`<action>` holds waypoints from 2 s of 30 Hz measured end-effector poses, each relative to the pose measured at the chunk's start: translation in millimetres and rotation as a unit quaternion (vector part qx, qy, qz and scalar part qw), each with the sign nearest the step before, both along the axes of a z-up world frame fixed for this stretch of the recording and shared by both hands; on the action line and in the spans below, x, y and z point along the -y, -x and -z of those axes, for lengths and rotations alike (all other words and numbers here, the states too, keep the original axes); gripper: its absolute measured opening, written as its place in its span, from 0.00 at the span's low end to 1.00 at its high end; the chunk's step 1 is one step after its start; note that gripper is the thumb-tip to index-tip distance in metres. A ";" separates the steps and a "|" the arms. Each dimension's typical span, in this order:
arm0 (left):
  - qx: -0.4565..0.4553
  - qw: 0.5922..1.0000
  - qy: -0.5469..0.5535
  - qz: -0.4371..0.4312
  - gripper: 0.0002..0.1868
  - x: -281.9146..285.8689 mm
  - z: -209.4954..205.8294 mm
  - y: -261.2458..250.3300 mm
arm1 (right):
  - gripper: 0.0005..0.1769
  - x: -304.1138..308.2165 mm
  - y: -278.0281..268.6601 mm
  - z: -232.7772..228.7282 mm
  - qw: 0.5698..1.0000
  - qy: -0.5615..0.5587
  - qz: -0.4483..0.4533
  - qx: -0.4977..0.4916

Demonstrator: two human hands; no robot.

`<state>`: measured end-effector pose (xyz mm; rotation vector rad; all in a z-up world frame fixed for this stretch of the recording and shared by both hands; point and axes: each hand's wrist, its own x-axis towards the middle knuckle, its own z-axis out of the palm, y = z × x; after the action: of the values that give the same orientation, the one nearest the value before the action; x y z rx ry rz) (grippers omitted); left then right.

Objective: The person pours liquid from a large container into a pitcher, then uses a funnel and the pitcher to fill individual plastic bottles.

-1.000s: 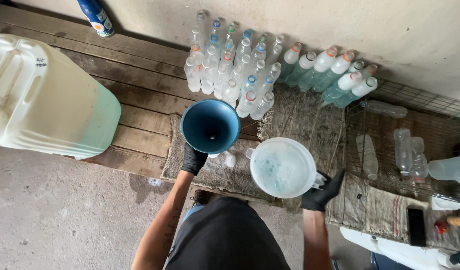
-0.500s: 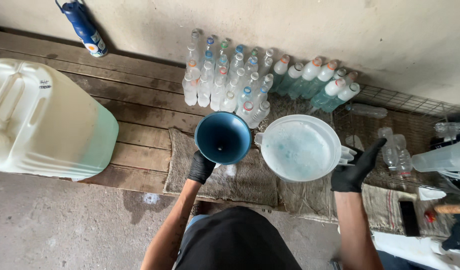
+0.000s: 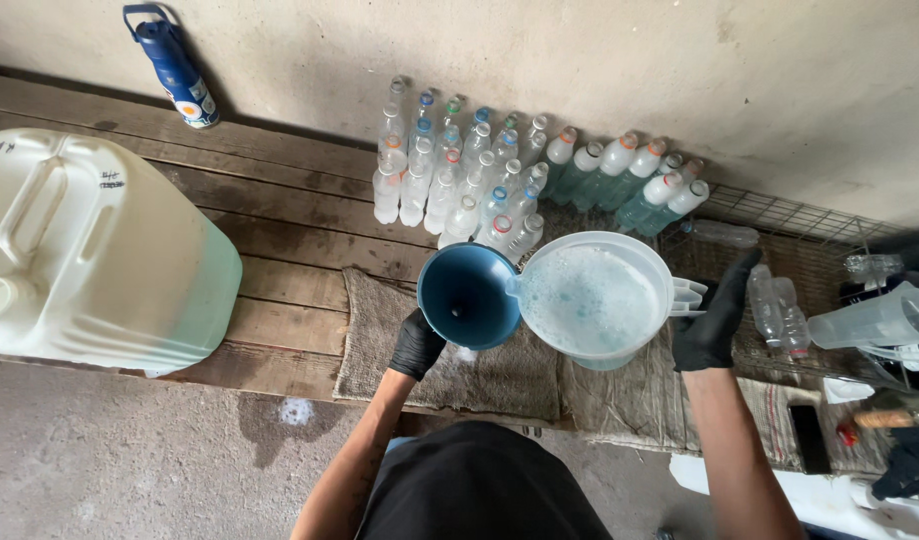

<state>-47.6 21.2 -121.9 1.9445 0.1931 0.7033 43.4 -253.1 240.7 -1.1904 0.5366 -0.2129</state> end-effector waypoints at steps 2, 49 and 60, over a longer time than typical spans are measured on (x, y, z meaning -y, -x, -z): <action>0.010 1.000 0.014 0.007 0.09 -0.9 -10.1 2.2 | 0.33 -18.7 15.6 -24.6 1.000 0.028 -0.003 -0.009; 0.040 0.999 0.014 0.027 0.06 -5.9 9.5 -5.2 | 0.31 12.3 -14.7 1.7 0.990 0.120 -0.054 -0.052; 0.029 0.999 0.000 0.013 0.06 -2.6 20.3 -4.5 | 0.26 56.2 -46.0 52.2 0.991 0.102 -0.044 -0.073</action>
<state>-43.1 23.7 -142.1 1.9208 0.1316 0.7403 89.4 -309.3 188.5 -1.4343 0.6003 -0.1076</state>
